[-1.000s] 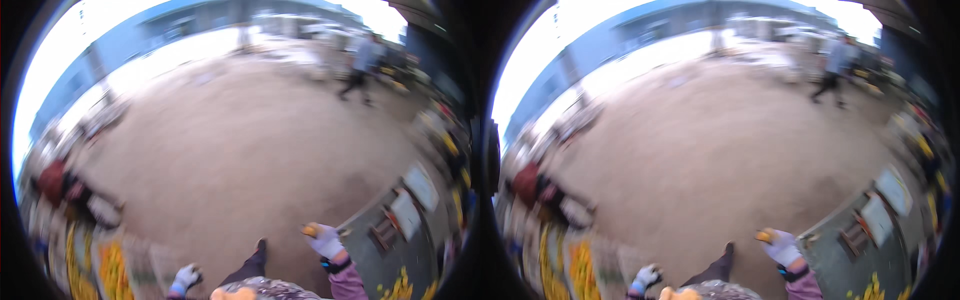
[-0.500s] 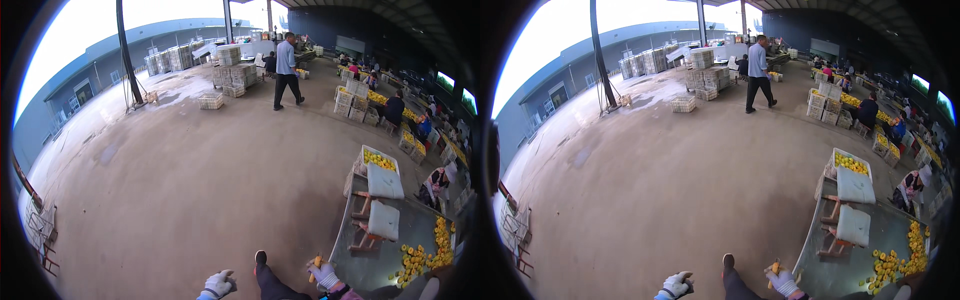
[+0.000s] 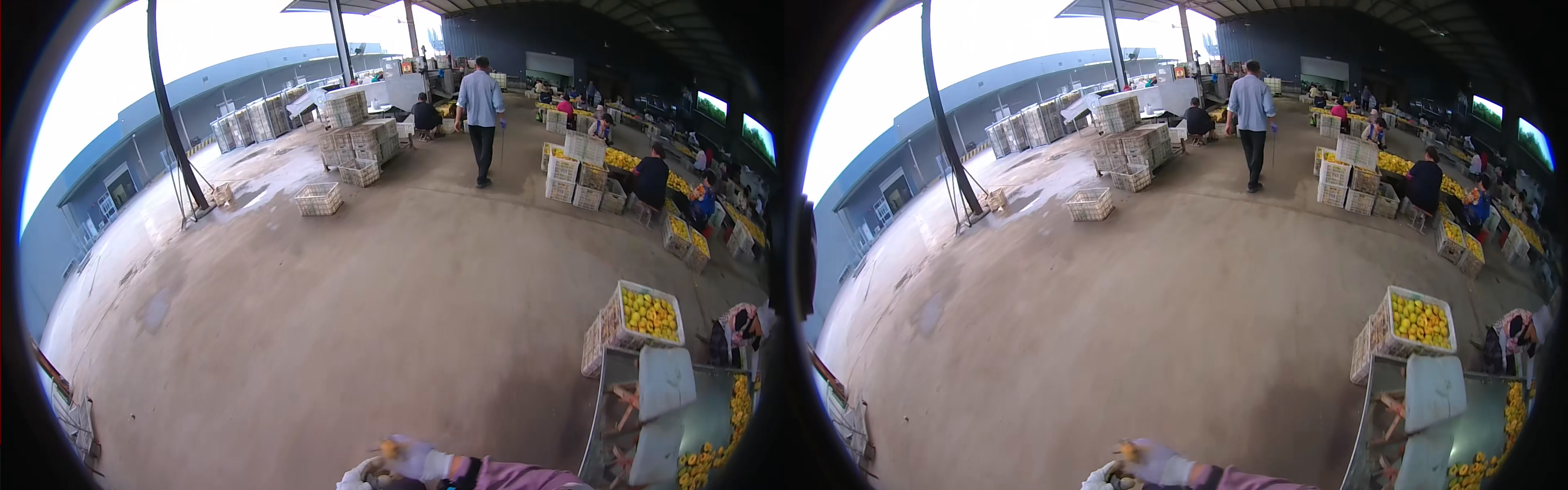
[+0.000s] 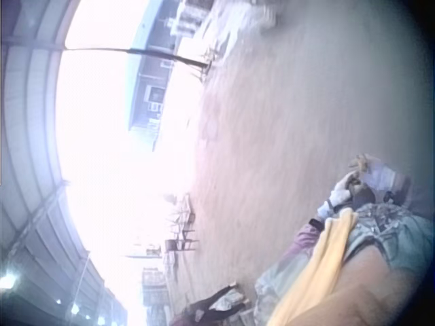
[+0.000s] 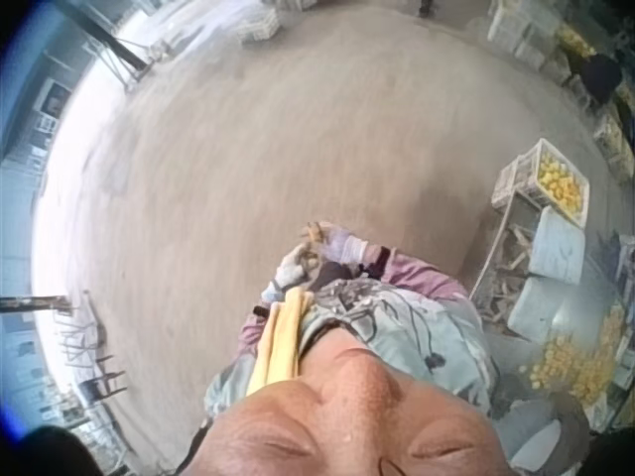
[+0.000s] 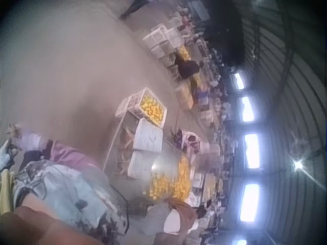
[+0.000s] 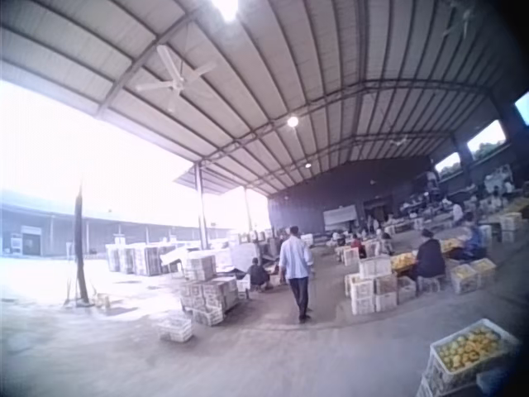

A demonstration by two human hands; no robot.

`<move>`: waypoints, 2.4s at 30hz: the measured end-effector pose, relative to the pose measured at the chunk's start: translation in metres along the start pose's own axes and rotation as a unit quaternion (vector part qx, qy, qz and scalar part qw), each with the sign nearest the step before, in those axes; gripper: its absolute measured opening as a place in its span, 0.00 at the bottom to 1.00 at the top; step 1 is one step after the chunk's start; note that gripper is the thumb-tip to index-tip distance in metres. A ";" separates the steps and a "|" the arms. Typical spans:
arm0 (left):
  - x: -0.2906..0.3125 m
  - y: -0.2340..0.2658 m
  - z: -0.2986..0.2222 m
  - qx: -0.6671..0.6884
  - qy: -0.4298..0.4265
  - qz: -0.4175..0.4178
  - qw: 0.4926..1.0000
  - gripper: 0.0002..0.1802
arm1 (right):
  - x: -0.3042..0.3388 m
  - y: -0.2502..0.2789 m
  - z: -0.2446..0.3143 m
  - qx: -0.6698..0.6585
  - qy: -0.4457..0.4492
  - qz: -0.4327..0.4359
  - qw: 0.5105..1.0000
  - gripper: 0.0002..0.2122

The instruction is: The person walks across a fruit processing facility to a workstation and sits down. The person then picks up halved fruits from a table, removes the pits using a coring tool, and places the fruit into a crate.

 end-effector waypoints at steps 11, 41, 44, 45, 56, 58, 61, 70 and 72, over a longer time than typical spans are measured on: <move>-0.370 0.056 -0.102 0.058 -0.056 0.008 0.997 0.15 | -0.217 0.295 -0.093 0.169 -0.080 0.067 0.980 0.25; -1.221 -0.041 -0.324 0.163 0.062 -0.138 0.975 0.12 | -0.496 1.139 -0.177 0.446 -0.137 0.016 0.884 0.16; -1.320 -0.050 -0.375 0.026 0.138 -0.164 0.976 0.14 | -0.526 1.221 -0.253 0.353 -0.184 0.001 0.917 0.17; -1.343 -0.051 -0.390 0.032 0.139 -0.173 0.975 0.14 | -0.525 1.250 -0.293 0.312 -0.237 -0.037 0.919 0.18; -1.634 -0.088 -0.497 -0.047 0.140 -0.108 0.983 0.14 | -0.215 1.431 -0.510 0.076 -0.764 -0.269 0.582 0.19; -1.684 -0.095 -0.506 0.037 0.106 -0.117 0.987 0.17 | -0.220 1.456 -0.521 0.052 -0.775 -0.240 0.582 0.18; -1.756 -0.094 -0.510 0.093 0.116 -0.142 0.979 0.22 | -0.268 1.520 -0.551 0.055 -0.750 -0.206 0.626 0.18; -1.905 -0.041 -0.571 0.060 0.082 -0.215 0.971 0.17 | -0.776 1.896 -0.444 0.207 -0.412 -0.211 0.862 0.33; -1.939 -0.026 -0.592 -0.060 0.039 -0.195 0.978 0.20 | -0.883 1.953 -0.403 0.281 -0.329 -0.213 0.876 0.32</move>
Point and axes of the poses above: each hand's wrist, its own x-axis away from the middle knuckle, its own y-axis out of the back of the hand, z = x × y, the point moved 2 cm from there along -x, towards the middle knuckle, and after that the axes turned 1 degree about z, right-handed, at the moved point
